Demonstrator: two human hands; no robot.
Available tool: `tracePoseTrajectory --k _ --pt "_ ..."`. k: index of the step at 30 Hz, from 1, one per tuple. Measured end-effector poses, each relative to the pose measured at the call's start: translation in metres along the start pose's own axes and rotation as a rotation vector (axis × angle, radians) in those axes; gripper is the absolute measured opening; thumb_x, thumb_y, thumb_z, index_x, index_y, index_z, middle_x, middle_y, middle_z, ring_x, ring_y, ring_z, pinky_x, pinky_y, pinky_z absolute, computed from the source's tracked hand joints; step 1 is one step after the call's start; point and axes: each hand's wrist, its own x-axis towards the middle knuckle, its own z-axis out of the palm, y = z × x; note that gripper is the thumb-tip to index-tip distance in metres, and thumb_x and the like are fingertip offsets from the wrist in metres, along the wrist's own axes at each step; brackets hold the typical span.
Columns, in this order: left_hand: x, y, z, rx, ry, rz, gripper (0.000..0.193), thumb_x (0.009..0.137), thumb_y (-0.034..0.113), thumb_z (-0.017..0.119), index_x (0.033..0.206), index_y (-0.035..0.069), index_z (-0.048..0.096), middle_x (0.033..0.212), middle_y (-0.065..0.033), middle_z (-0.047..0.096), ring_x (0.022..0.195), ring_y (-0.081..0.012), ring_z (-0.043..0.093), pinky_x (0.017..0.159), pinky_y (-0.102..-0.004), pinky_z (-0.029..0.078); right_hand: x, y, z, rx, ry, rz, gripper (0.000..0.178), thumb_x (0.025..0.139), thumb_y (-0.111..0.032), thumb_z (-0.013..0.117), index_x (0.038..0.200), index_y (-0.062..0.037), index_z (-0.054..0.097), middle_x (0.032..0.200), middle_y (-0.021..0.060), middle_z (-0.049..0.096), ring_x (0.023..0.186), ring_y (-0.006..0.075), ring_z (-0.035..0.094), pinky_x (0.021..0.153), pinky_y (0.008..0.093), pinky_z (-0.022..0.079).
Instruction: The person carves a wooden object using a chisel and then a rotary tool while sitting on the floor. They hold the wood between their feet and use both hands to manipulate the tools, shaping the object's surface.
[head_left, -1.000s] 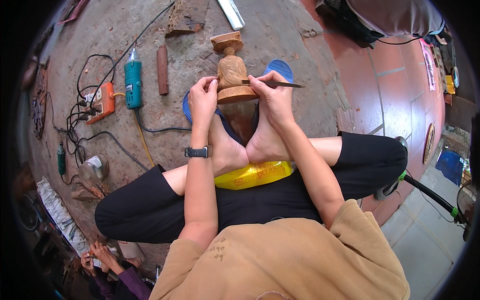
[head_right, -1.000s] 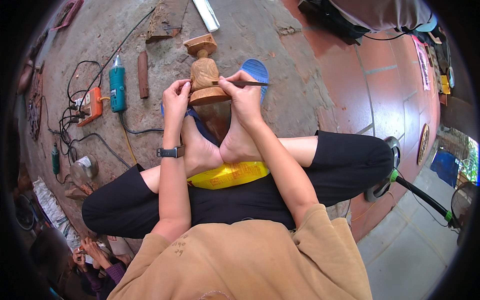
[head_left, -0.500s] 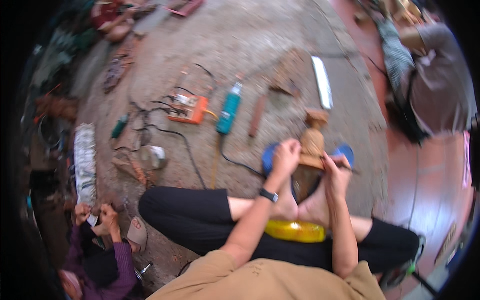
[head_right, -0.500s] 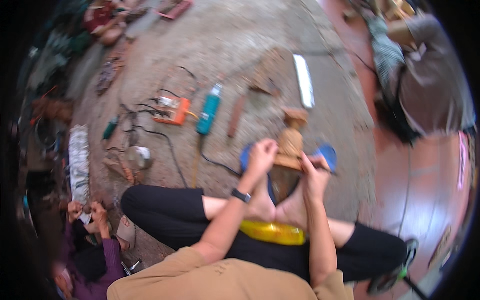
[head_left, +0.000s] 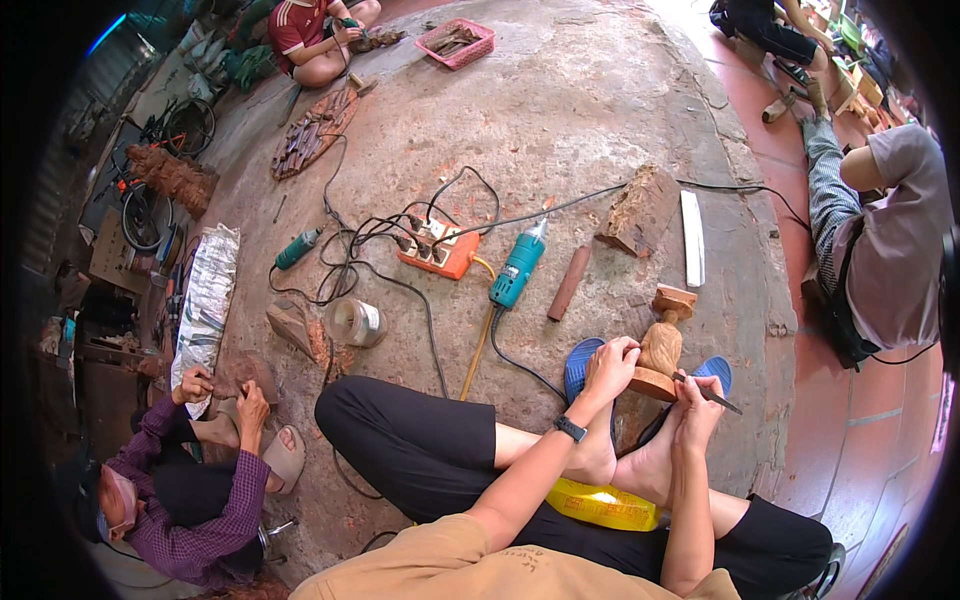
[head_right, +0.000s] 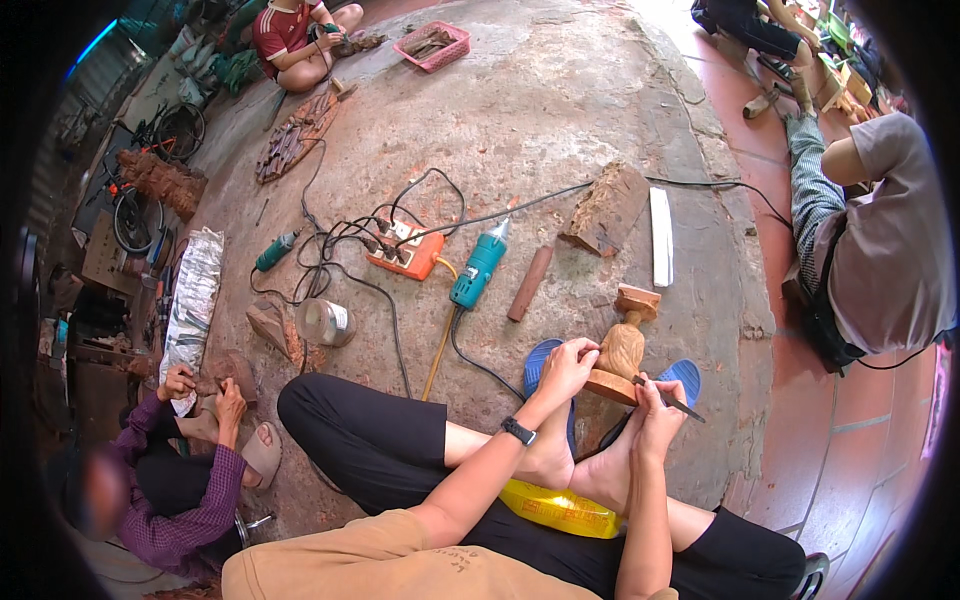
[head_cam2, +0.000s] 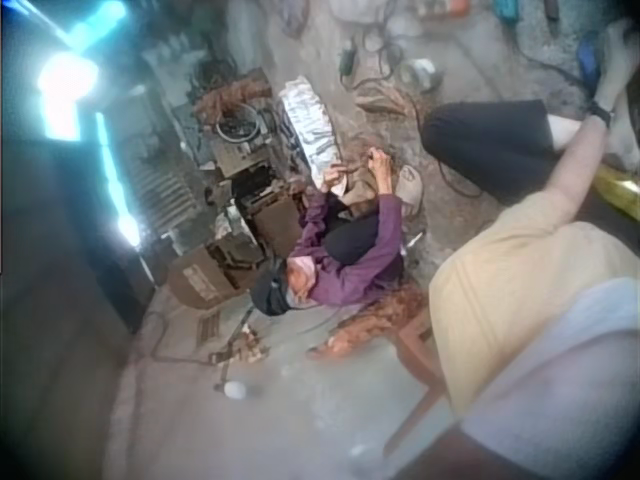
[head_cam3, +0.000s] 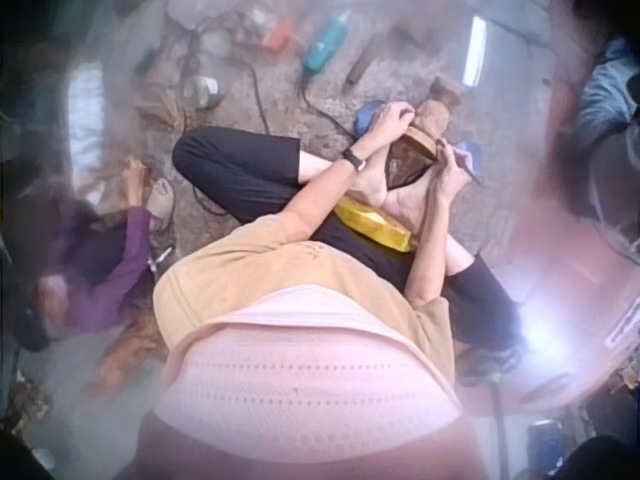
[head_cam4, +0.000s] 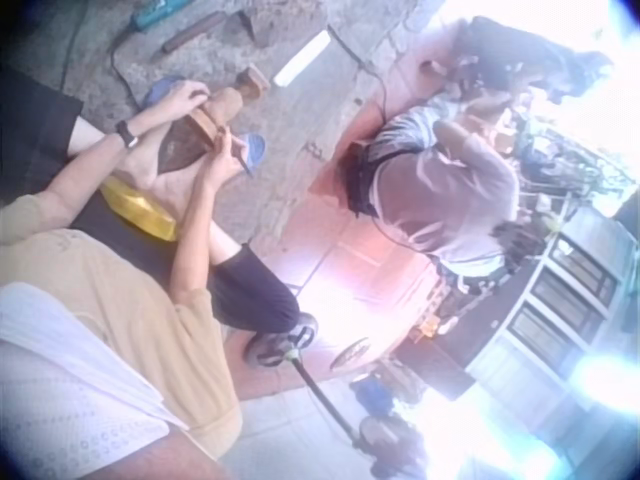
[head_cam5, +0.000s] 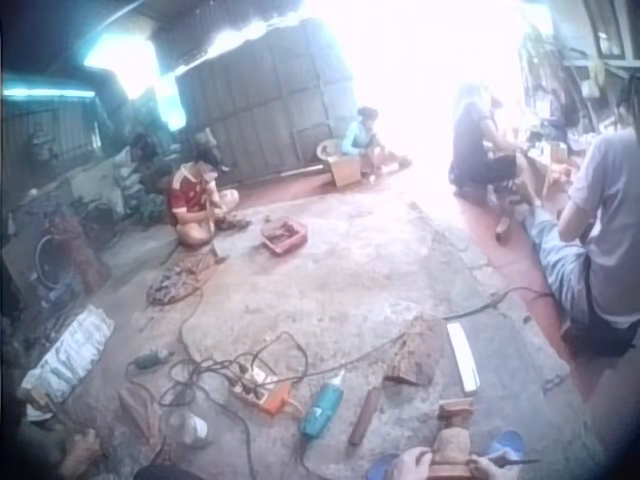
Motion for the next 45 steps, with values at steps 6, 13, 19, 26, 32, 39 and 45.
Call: tracePoseTrajectory --k 6,13,19,26,32,39,45 --pt "0.0 0.004 -0.001 -0.005 -0.006 0.005 0.021 0.09 0.018 0.061 0.102 0.003 0.07 0.093 -0.0181 0.071 0.085 -0.0316 0.069 0.075 -0.0394 0.054 -0.001 0.005 -0.002 -0.083 -0.077 -0.108 0.015 0.087 0.006 0.064 0.079 -0.0014 0.054 0.083 0.0085 0.063 0.08 0.0143 0.064 0.09 0.0317 0.054" --pt "0.002 0.003 -0.001 -0.019 0.004 0.022 0.022 0.089 0.017 0.062 0.103 0.002 0.069 0.094 -0.0174 0.071 0.087 -0.0312 0.07 0.076 -0.0388 0.054 0.006 0.014 -0.003 -0.053 -0.1 -0.177 0.014 0.087 0.006 0.064 0.079 -0.0007 0.055 0.09 0.0106 0.066 0.084 0.015 0.065 0.076 0.025 0.057" --pt "0.0 0.001 -0.003 -0.027 -0.021 0.002 0.021 0.09 0.021 0.059 0.1 0.005 0.068 0.098 -0.0162 0.07 0.092 -0.0351 0.067 0.079 -0.0442 0.052 0.001 0.012 0.0 -0.086 -0.072 -0.13 0.016 0.087 0.004 0.067 0.077 -0.0018 0.056 0.088 0.0082 0.066 0.081 0.0135 0.064 0.074 0.0243 0.054" --pt "0.001 -0.002 -0.003 -0.016 -0.012 0.012 0.021 0.09 0.019 0.06 0.101 0.004 0.068 0.096 -0.0166 0.07 0.09 -0.0336 0.068 0.078 -0.0423 0.053 -0.001 0.008 0.004 -0.034 -0.073 -0.102 0.015 0.086 0.004 0.067 0.079 -0.0028 0.056 0.088 0.0077 0.066 0.078 0.0124 0.064 0.072 0.0226 0.054" --pt "0.004 0.002 -0.003 0.0 0.005 0.013 0.02 0.089 0.015 0.062 0.102 0.001 0.069 0.093 -0.0175 0.071 0.085 -0.0308 0.07 0.076 -0.0388 0.054 -0.003 0.001 0.008 -0.039 -0.018 -0.067 0.016 0.085 0.001 0.071 0.077 -0.0031 0.058 0.079 0.0033 0.062 0.075 0.0102 0.06 0.073 0.0247 0.052" --pt "-0.001 -0.004 -0.005 0.012 0.015 -0.003 0.02 0.089 0.016 0.063 0.101 0.002 0.069 0.092 -0.0171 0.071 0.086 -0.0306 0.07 0.075 -0.0386 0.054 -0.003 0.004 0.006 -0.011 -0.083 -0.055 0.012 0.087 0.002 0.067 0.081 -0.0022 0.058 0.082 0.0048 0.062 0.082 0.0131 0.062 0.086 0.0286 0.049" --pt "0.003 -0.003 -0.005 0.009 0.004 0.011 0.02 0.088 0.019 0.062 0.099 0.005 0.07 0.094 -0.0179 0.07 0.088 -0.0337 0.068 0.078 -0.0415 0.053 -0.003 0.011 0.004 -0.03 -0.086 -0.107 0.01 0.086 0.002 0.067 0.081 -0.0028 0.06 0.085 0.0062 0.064 0.093 0.0173 0.065 0.084 0.0273 0.05"
